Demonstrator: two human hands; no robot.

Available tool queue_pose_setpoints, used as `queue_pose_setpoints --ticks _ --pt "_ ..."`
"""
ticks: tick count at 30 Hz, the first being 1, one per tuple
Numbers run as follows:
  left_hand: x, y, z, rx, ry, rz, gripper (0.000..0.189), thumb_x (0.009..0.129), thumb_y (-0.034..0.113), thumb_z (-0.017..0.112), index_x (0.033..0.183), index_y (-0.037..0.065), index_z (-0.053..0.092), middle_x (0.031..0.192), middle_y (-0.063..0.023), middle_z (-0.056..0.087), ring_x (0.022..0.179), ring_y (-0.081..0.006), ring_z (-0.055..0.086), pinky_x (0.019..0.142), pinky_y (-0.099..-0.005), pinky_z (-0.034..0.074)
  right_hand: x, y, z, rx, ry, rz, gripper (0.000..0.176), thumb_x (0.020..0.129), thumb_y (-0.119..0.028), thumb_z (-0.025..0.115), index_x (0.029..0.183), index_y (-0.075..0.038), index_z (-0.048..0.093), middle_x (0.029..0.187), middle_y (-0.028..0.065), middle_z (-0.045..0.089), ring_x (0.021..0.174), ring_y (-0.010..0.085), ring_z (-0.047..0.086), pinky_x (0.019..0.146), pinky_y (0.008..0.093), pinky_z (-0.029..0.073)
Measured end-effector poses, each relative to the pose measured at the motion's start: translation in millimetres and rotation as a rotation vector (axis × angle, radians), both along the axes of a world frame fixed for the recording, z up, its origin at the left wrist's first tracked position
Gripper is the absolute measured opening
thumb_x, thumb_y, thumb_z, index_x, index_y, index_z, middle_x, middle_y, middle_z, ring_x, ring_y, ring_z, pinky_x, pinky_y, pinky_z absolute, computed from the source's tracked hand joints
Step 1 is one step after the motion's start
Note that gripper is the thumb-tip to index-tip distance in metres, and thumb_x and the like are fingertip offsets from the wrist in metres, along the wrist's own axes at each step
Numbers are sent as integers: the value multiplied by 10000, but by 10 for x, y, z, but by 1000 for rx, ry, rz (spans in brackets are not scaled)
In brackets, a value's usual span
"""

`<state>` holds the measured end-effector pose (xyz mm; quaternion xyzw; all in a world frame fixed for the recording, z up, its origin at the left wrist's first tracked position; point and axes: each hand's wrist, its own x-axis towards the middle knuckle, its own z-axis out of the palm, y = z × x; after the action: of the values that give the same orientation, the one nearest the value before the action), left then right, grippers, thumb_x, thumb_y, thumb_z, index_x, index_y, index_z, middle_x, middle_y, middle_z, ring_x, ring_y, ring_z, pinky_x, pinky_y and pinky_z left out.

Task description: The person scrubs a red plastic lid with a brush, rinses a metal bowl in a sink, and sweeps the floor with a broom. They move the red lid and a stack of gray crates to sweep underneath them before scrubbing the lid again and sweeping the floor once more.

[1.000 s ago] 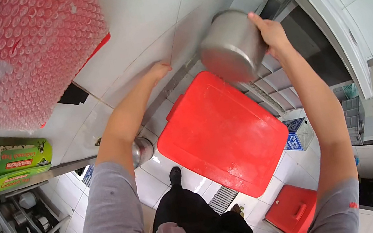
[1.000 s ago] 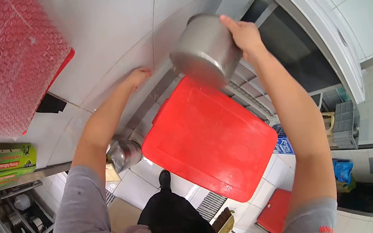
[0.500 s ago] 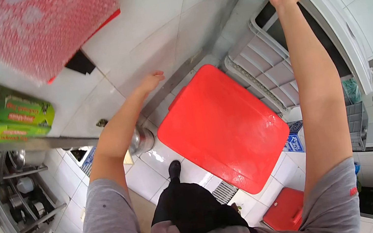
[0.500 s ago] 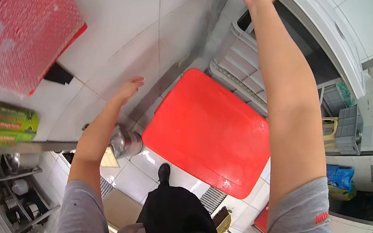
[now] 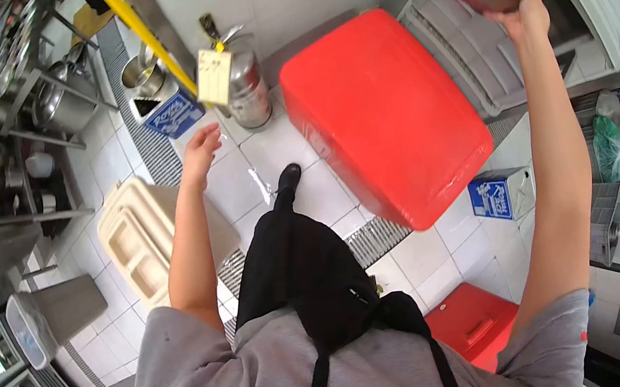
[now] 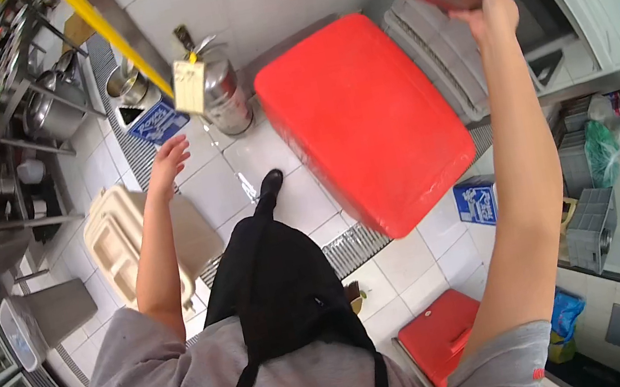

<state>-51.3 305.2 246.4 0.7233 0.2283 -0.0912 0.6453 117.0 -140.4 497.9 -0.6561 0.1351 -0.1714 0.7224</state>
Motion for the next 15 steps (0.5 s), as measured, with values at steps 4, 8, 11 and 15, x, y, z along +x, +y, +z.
queue_pose_setpoints --ticks 4,8,11,15 --pt "-1095 244 52 0 73 69 325 803 285 526 1087 128 539 972 13 557 858 -110 504 735 -269 356 -1644 -658 -375 -43 132 84 631 835 -525 386 1263 -71 291 1214 113 409 1026 296 474 699 468 449" --pt "-1657 312 -79 -29 37 15 287 803 279 525 1061 155 543 946 39 563 842 -92 512 695 -250 355 -3732 -1144 -497 69 197 -162 597 807 -490 487 1262 -138 331 1283 89 334 1148 277 355 807 478 402" --pt "-1988 113 -303 -41 25 -169 258 820 203 512 1044 84 559 898 -4 572 770 -106 504 703 -235 388 -5198 -1160 -407 205 202 -430 717 783 -537 489 1330 -186 186 1376 82 154 1231 304 213 838 558 347" --pt "-2636 -325 -474 -119 67 -376 240 808 179 525 1013 65 573 870 -19 576 757 -107 497 673 -232 414 -6609 -640 -329 384 37 -690 696 784 -458 547 1314 -149 219 1361 98 186 1185 318 293 811 550 391"
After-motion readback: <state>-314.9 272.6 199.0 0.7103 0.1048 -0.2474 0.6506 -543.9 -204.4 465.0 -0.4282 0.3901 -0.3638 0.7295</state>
